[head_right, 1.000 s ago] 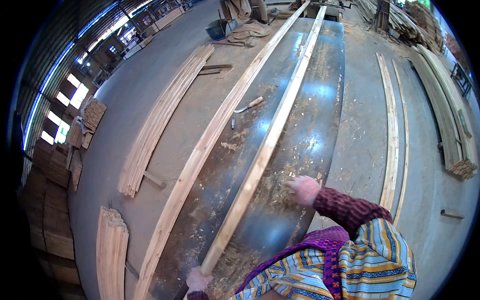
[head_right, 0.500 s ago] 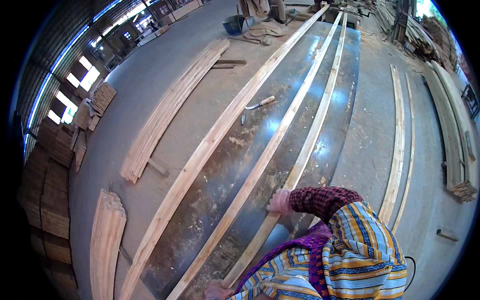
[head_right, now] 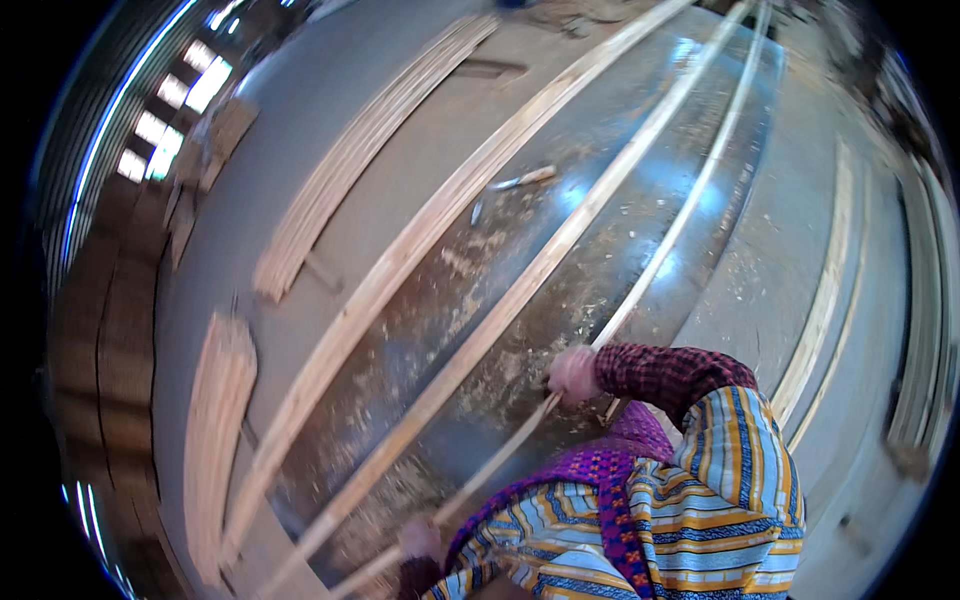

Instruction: The person picks up long wooden planks one at a time by hand and moves them between different piles on the floor of a large workshop.

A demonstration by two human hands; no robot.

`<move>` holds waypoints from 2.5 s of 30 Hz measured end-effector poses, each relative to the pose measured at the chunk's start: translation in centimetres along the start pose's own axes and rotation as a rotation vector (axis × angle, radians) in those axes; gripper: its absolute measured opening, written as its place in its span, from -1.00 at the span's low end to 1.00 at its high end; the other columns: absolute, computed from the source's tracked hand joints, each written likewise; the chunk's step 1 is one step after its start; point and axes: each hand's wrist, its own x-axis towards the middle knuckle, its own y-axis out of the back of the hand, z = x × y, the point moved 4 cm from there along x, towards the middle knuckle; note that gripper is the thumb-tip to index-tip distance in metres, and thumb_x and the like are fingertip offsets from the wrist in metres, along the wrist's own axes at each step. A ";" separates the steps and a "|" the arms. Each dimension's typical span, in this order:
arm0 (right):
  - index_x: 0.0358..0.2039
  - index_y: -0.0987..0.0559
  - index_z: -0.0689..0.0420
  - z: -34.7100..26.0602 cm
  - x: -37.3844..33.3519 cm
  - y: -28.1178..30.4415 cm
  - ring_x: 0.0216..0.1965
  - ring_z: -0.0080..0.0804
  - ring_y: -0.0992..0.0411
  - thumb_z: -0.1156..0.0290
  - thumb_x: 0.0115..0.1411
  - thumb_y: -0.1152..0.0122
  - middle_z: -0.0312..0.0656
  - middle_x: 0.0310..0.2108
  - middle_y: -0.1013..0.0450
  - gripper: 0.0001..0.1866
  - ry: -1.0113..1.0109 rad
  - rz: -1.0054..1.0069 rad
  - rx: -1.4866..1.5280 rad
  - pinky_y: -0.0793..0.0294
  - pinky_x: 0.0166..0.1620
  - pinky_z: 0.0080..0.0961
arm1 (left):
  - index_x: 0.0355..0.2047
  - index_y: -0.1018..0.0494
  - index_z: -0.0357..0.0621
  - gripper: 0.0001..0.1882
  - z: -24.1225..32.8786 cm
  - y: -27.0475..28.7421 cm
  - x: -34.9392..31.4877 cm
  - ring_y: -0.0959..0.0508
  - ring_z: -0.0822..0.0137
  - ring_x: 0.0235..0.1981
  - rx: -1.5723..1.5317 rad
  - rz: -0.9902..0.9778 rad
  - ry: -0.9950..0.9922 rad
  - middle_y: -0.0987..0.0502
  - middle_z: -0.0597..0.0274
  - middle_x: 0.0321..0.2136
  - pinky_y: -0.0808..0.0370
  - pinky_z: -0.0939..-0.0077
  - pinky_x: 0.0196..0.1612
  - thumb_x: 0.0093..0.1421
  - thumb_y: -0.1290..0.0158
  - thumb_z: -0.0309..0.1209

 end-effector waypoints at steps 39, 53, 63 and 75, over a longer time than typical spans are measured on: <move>-0.36 -0.69 0.11 3.8 -0.1 3.0 -0.18 0.07 -0.58 -0.09 0.08 -0.39 0.04 -0.28 -0.57 -0.54 0.134 0.225 -0.290 -0.58 -0.14 -0.05 | 0.02 -0.56 -0.05 -0.32 22.1 4.4 -0.4 -0.46 0.10 0.16 -0.293 0.565 -0.044 -0.51 0.20 -0.01 -0.35 0.16 0.26 0.02 -0.27 0.13; -0.07 -0.68 -0.02 10.9 -9.1 1.0 -0.07 0.08 -0.50 -0.17 0.06 -0.41 0.06 -0.13 -0.57 -0.43 0.095 0.356 -0.008 -0.48 0.02 -0.09 | 0.15 -0.43 0.03 -0.22 21.0 5.3 2.8 -0.50 0.20 0.05 -0.023 0.142 -0.244 -0.51 0.26 -0.03 -0.45 0.23 0.06 0.02 -0.31 0.16; -0.18 -0.67 -0.02 12.7 -8.4 2.1 -0.06 -0.09 -0.57 -0.48 -0.09 -0.34 -0.15 -0.13 -0.59 -0.23 -0.203 0.112 -0.217 -0.59 -0.06 -0.14 | -0.20 -0.63 0.16 -0.41 21.2 3.9 4.7 -0.62 0.20 -0.18 0.057 0.337 -0.265 -0.60 0.29 -0.22 -0.52 0.24 -0.19 -0.10 -0.33 0.26; -0.28 -0.70 0.07 8.6 -6.6 1.0 -0.08 -0.05 -0.55 -0.35 -0.11 -0.38 -0.12 -0.19 -0.58 -0.31 -0.076 0.280 -0.035 -0.58 -0.06 -0.12 | -0.14 -0.66 0.15 -0.63 13.4 0.3 7.9 -0.65 0.10 -0.20 -0.395 0.155 0.008 -0.66 0.20 -0.27 -0.57 0.12 -0.12 0.14 -0.20 0.01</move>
